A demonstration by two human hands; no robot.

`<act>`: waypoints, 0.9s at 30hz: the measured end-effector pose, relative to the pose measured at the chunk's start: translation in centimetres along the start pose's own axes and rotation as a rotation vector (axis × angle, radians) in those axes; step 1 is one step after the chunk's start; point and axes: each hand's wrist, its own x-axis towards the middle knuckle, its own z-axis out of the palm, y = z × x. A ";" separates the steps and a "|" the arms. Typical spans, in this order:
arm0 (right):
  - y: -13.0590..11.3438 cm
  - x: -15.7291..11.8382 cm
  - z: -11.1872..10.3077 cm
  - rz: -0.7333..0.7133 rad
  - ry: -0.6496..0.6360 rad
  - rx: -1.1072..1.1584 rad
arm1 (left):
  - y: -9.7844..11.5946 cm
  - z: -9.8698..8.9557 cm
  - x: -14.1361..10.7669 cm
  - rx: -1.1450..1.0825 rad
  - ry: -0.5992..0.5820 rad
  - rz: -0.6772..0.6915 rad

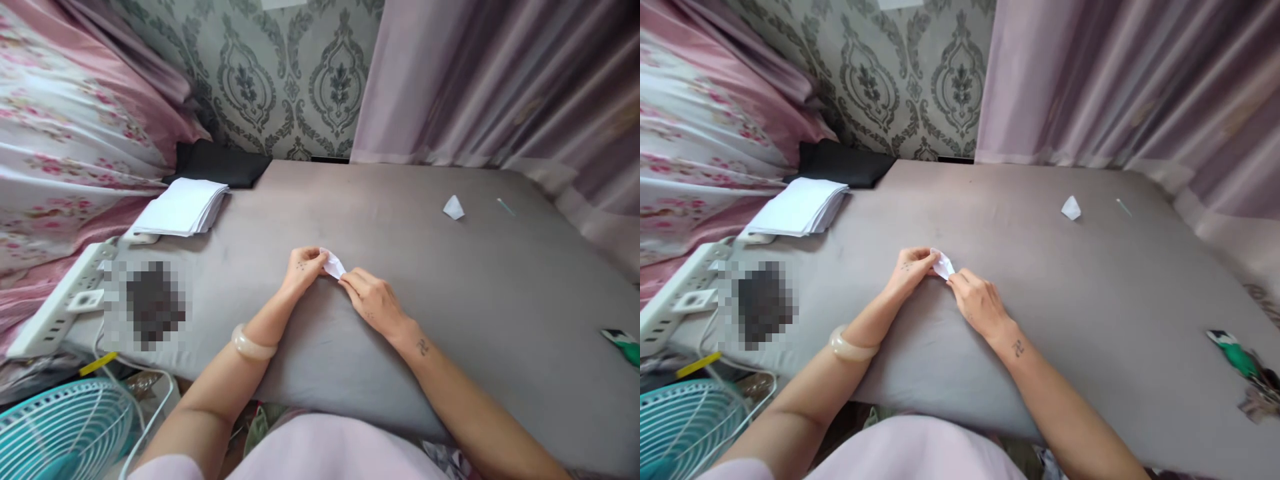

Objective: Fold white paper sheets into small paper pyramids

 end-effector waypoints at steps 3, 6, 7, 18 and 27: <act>0.1 0.0 0.4 -0.029 0.002 0.012 | 0.2 -0.3 0.0 0.019 -0.006 0.019; 0.5 -0.1 0.6 -0.056 -0.001 0.004 | 0.6 -0.6 -0.2 -0.032 -0.138 -0.008; 0.8 -0.1 0.5 -0.057 0.002 -0.008 | 0.8 -0.8 -0.2 -0.073 -0.161 -0.015; 11.5 2.2 -4.0 0.411 0.242 -0.227 | 0.1 -1.0 0.7 -0.129 -0.035 -0.071; 18.6 4.8 -6.1 0.661 0.319 -0.271 | -0.3 -0.9 1.0 -0.070 -0.047 -0.070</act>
